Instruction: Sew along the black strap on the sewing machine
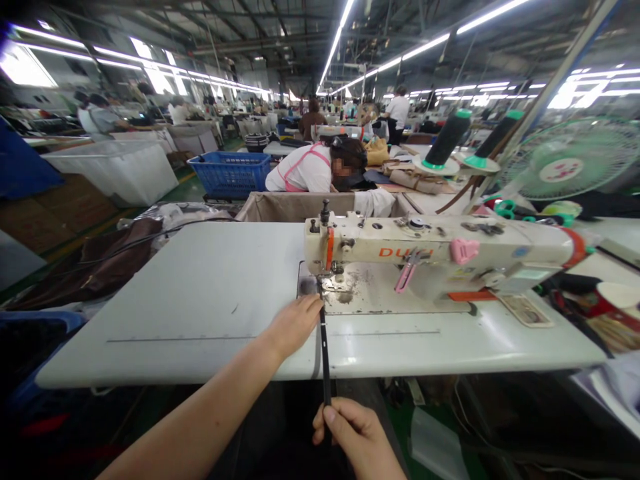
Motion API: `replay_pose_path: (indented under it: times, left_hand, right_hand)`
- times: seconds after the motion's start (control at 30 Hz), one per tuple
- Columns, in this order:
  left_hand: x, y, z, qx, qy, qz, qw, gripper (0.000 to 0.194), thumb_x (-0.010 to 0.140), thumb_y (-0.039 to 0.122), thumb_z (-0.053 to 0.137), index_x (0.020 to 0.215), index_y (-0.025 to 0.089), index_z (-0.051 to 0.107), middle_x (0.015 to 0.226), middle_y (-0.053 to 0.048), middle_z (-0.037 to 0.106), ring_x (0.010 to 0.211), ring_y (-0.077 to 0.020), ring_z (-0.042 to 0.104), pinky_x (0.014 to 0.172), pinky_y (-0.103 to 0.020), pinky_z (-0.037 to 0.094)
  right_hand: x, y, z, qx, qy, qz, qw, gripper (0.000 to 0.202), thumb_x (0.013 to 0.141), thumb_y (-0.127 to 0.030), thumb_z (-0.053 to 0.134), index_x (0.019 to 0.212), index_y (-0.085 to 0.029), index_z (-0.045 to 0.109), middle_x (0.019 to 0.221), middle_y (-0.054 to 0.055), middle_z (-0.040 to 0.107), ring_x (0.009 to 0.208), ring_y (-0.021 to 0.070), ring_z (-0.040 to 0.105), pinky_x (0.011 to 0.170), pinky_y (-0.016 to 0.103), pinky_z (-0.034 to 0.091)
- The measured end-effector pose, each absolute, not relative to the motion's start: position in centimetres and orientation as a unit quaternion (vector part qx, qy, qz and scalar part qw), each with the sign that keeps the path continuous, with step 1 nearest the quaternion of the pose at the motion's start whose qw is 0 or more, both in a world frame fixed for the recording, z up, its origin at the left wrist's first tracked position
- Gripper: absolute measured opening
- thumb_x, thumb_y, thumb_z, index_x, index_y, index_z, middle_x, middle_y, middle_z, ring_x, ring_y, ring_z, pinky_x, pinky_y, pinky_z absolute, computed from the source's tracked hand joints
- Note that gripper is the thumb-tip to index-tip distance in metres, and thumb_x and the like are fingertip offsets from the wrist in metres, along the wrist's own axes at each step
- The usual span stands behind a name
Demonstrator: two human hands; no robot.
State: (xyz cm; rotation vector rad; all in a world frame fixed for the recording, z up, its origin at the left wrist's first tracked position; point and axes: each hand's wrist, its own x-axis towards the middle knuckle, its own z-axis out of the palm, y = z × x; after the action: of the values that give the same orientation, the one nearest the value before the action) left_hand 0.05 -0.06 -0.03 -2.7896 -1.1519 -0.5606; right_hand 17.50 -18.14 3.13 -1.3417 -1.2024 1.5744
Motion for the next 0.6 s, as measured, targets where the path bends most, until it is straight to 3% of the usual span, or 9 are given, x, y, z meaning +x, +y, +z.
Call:
replay_pose_path:
  times: [0.47,0.6]
  left_hand:
    - [-0.07,0.07,-0.66,-0.908,-0.371,-0.192,0.034,0.022,0.102,0.008,0.051,0.119,0.017,0.062,0.129,-0.014,0.068,0.119,-0.0251,0.070,0.110,-0.043,0.056]
    - [-0.05,0.21,-0.82,-0.905,-0.374,-0.199,0.030,0.029,0.101,0.007,0.049,0.127,0.018,0.058,0.133,-0.014,0.067,0.124,-0.0249,0.068,0.112,-0.044,0.055]
  right_hand:
    - [17.45,-18.28,3.16,-0.520,-0.477,0.605,0.368,0.057,0.094,-0.072,0.065,0.072,-0.021,0.077,0.072,0.005,0.071,0.075,0.0233,0.063,0.075,0.034,0.046]
    - [17.33,-18.01,3.39,-0.520,-0.475,0.605,0.372,0.057,0.092,-0.073,0.066,0.070,-0.022,0.076,0.071,0.004,0.070,0.075,0.0238,0.062,0.077,0.035,0.048]
